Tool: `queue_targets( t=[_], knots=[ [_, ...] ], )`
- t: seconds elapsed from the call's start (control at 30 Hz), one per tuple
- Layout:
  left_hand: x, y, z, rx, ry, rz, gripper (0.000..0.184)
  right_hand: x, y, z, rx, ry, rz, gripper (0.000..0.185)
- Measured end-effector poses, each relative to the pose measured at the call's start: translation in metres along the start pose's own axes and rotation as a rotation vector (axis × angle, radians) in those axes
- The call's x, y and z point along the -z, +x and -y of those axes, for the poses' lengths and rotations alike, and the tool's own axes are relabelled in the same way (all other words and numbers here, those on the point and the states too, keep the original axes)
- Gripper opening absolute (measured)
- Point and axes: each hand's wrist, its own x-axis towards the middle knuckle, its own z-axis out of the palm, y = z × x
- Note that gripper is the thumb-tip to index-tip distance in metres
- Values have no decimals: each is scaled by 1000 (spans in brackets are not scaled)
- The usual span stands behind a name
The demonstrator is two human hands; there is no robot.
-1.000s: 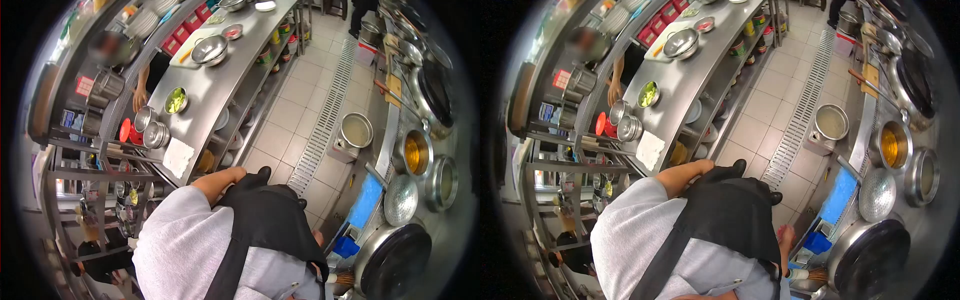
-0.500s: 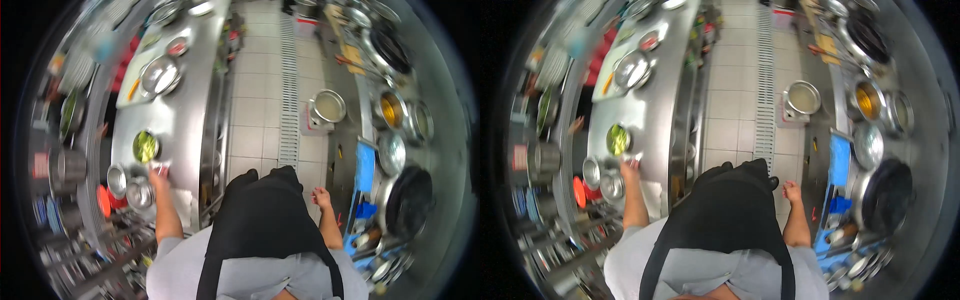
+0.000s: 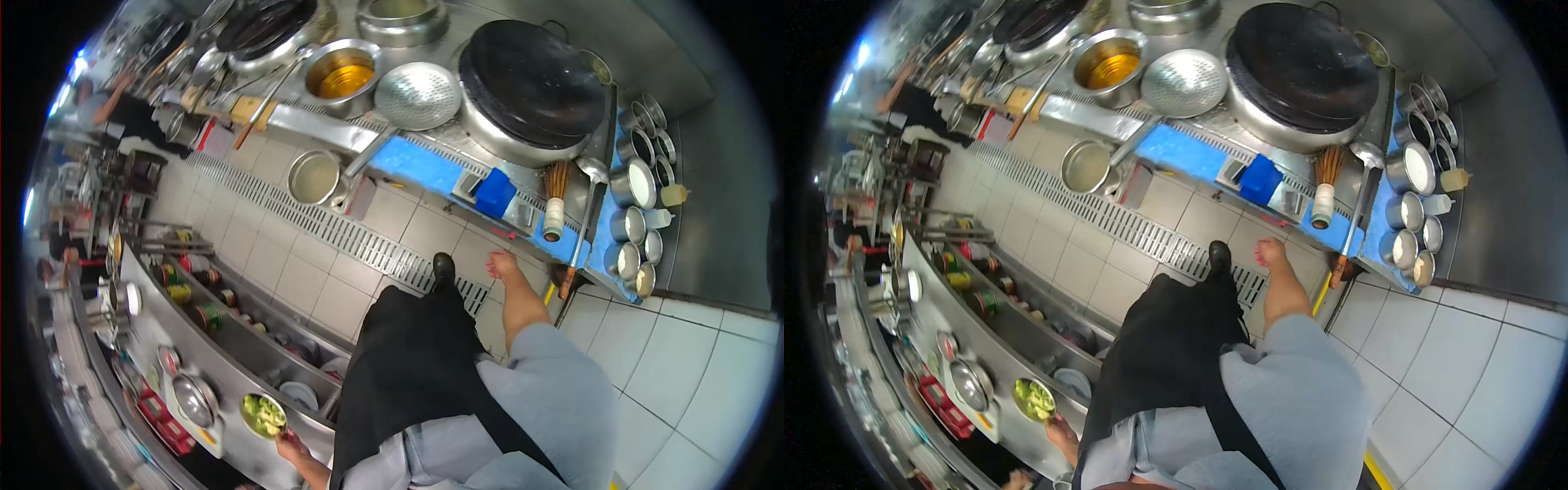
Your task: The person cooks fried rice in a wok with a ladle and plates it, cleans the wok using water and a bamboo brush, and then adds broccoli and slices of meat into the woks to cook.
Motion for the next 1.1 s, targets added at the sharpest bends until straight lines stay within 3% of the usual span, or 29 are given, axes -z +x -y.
queue_targets(
  t=[0.1,0.23,0.3,0.43,0.57,0.67,0.73,0.8,0.87,0.97,1.03,1.1],
  knots=[
    [-104,-14,1,-16,135,210,18,21,39,-2,-50,270,-85,27],
    [-303,-159,-40,-11,345,529,16,22,95,-11,-127,618,-59,24],
    [-362,-202,-46,20,406,651,13,9,147,-40,-152,741,-20,22],
    [-434,-262,-50,58,486,776,6,0,138,-26,-130,916,-162,21],
    [-478,-299,-42,92,529,867,2,-3,151,-6,-87,769,-149,24],
    [-505,-302,-36,104,605,919,4,8,135,-9,-23,248,-71,27],
    [-523,-306,-32,70,619,932,4,28,90,-23,150,-105,22,29],
    [-534,-305,-26,61,629,924,3,54,24,-24,391,-218,98,26],
    [-550,-309,-22,58,619,969,2,92,-62,14,347,-88,346,21],
    [-581,-329,-20,58,647,1020,3,142,-157,58,508,-42,-45,21],
    [-600,-334,-15,68,642,1041,3,169,-153,57,725,-175,-544,32],
    [-617,-336,-9,94,619,1104,4,181,-150,60,759,-357,-884,39]
  ],
)
